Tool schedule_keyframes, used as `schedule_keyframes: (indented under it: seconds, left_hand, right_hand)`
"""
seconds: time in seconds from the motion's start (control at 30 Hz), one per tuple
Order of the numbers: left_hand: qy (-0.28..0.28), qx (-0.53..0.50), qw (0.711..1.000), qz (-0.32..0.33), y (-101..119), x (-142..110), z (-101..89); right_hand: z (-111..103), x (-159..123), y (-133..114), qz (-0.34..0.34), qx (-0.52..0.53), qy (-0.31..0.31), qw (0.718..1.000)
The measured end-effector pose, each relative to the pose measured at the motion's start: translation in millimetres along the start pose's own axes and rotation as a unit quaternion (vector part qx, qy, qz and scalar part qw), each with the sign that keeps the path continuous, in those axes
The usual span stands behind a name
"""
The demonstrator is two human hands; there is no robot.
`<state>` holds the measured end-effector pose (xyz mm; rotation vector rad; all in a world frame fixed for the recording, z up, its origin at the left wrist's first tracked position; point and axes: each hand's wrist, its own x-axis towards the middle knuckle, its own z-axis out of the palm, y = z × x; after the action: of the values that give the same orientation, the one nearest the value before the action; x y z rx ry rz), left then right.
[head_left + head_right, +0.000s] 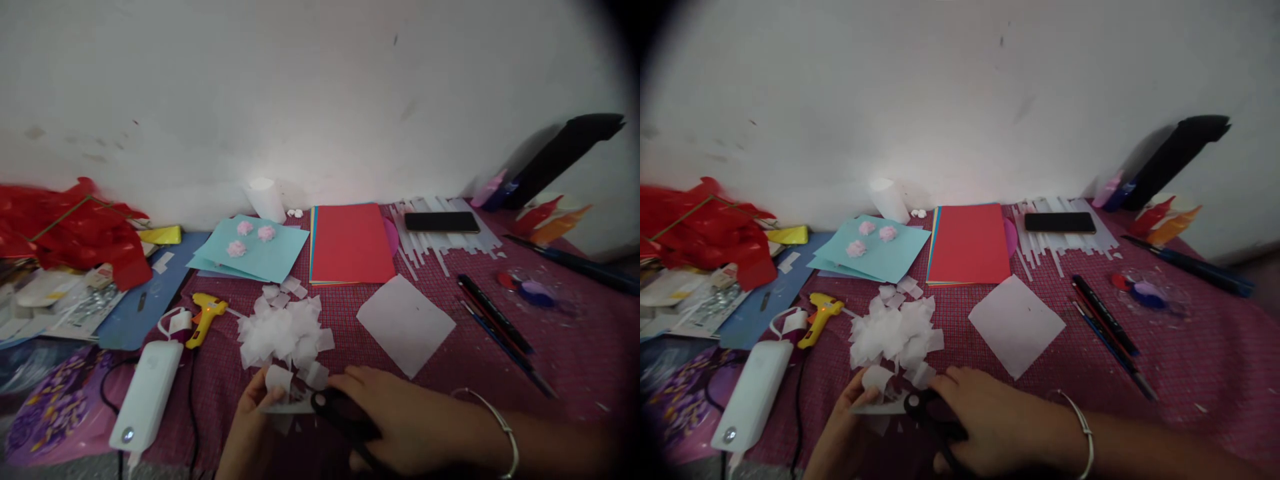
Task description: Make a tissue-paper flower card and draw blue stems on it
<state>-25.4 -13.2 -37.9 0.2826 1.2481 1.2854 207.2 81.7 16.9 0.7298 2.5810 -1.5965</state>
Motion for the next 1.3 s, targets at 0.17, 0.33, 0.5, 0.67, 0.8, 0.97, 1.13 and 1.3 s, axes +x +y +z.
schedule_keyframes:
  seconds: [0.17, 0.33, 0.5, 0.67, 0.8, 0.97, 1.13, 1.3]
  left_hand:
    - [0.019, 0.044, 0.999, -0.012, -2.3, -5.2, -4.8]
    - [0.068, 0.092, 0.993, -0.009, -5.4, -10.5, -1.9]
    - [0.084, 0.14, 0.987, 0.0, -6.7, -13.9, 2.4]
    - [0.065, 0.159, 0.985, -0.003, -2.4, -16.7, 7.8]
    - [0.039, 0.174, 0.984, -0.018, 1.8, -14.3, 11.5]
    - [0.045, 0.183, 0.982, -0.033, 3.3, -10.3, 11.3]
    - [0.04, 0.153, 0.987, -0.026, 0.5, -8.1, 10.3]
    - [0.039, 0.154, 0.987, -0.029, 3.0, 0.4, 6.0]
  right_hand:
    - [3.6, -6.5, 2.2, 0.001, -0.068, 0.026, 0.997]
    - [-0.7, -6.4, 6.6, 0.004, -0.044, 0.007, 0.999]
    - [-3.8, -3.9, 12.2, 0.009, -0.035, 0.012, 0.999]
    - [-3.9, -3.7, 17.5, -0.005, -0.059, 0.035, 0.998]
    - [-2.0, -4.0, 22.2, -0.005, -0.067, 0.037, 0.997]
    - [-0.4, -3.1, 27.7, 0.004, -0.058, 0.035, 0.998]
    - [-5.6, -1.6, 24.9, 0.016, 0.017, 0.002, 1.0]
    - [-11.1, 4.5, 23.8, 0.05, 0.145, -0.056, 0.987]
